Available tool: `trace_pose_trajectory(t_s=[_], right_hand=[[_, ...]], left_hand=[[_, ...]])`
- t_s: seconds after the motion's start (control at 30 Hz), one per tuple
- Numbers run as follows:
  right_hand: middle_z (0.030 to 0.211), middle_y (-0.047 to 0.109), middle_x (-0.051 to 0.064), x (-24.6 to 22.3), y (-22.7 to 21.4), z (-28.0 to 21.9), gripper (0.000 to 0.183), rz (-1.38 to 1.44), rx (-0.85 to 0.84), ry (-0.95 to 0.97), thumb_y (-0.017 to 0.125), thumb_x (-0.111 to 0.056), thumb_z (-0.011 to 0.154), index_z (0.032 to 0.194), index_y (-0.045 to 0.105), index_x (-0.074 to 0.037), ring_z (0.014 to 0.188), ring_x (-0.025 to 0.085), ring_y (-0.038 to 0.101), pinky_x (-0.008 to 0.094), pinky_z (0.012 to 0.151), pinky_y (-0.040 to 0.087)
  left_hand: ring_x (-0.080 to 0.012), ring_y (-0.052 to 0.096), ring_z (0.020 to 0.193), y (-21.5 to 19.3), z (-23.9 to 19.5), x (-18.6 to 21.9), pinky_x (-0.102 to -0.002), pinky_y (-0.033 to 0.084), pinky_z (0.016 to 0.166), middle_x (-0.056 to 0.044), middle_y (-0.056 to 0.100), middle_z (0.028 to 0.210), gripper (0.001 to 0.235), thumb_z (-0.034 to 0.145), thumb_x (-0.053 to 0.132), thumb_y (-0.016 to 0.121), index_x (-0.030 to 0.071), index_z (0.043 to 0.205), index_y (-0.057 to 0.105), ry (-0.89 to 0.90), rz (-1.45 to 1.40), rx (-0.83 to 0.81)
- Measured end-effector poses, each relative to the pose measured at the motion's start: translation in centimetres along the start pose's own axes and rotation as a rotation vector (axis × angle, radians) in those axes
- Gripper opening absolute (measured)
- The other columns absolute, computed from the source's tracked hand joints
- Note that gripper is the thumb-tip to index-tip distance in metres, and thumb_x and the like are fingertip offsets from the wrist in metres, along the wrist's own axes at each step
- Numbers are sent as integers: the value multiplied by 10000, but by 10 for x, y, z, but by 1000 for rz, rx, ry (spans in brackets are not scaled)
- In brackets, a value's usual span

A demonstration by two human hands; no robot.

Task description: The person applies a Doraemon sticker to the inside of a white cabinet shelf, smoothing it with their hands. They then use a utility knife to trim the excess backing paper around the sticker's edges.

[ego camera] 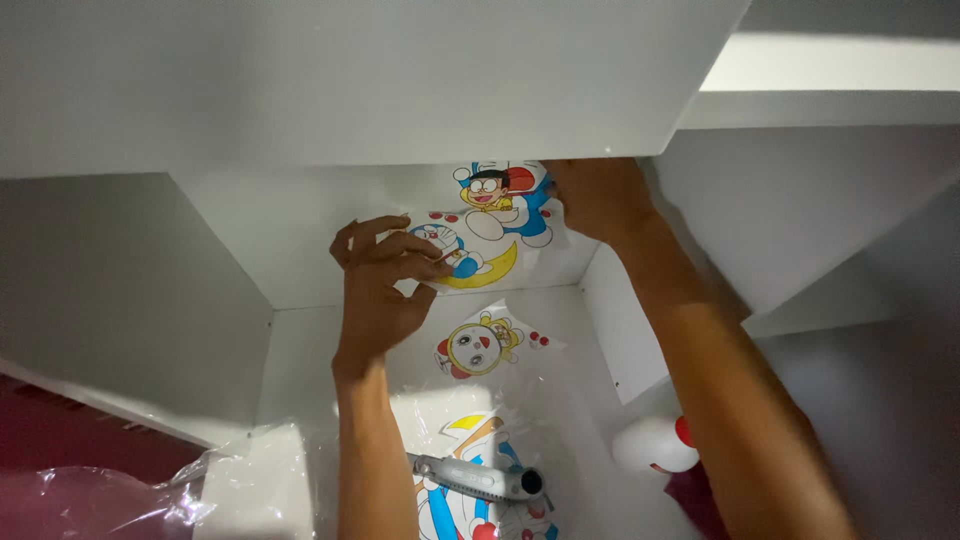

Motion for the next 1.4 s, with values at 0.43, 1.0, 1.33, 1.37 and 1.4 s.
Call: trace_pose_trajectory(t_s=[0.43, 1.0, 1.33, 1.37, 1.4], right_hand=[[649, 456, -129, -3, 1, 7, 335, -215, 57, 19, 750, -514, 892, 893, 512, -278, 506, 78, 446, 294, 462, 346], [876, 587, -15, -7, 6, 5, 266, -247, 49, 275, 629, -442, 1028, 1020, 627, -176, 772, 149, 558, 345, 724, 427], [871, 585, -20, 5, -14, 1, 338, 181, 76, 272, 593, -505, 1034, 964, 648, -179, 751, 135, 568, 322, 696, 417], [792, 524, -64, 5, -7, 2, 362, 145, 73, 194, 561, -537, 1039, 876, 597, -215, 674, 105, 516, 322, 655, 392], [712, 464, -108, 5, 0, 2, 407, 109, 70, 116, 530, -569, 1044, 789, 547, -252, 597, 75, 464, 322, 614, 366]], left_hand=[[-187, 573, 1184, -3, 1, 4, -503, 170, 1152, 94, 734, 873, 309, 708, 11, 824, 312, 768, 795, 1, 0, 14], [-183, 581, 1168, -5, 3, 8, -463, 169, 1146, 95, 738, 864, 288, 742, 26, 842, 308, 774, 797, 34, -4, 25], [-196, 578, 1190, -5, 1, 6, -475, 191, 1149, 110, 741, 910, 291, 752, 51, 852, 333, 805, 802, 50, -37, 20], [-202, 585, 1177, -7, 3, 9, -479, 194, 1152, 94, 738, 885, 290, 754, 27, 840, 311, 787, 796, 26, -44, 21], [-209, 591, 1164, -9, 4, 12, -483, 196, 1154, 77, 735, 861, 290, 755, 2, 829, 289, 768, 789, 2, -51, 23]])
Point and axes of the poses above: each hand's wrist, its own z-axis towards the middle knuckle, its own y-axis out of the palm, x = y × z, the point moved 8 cm from there along z, towards the middle knuckle
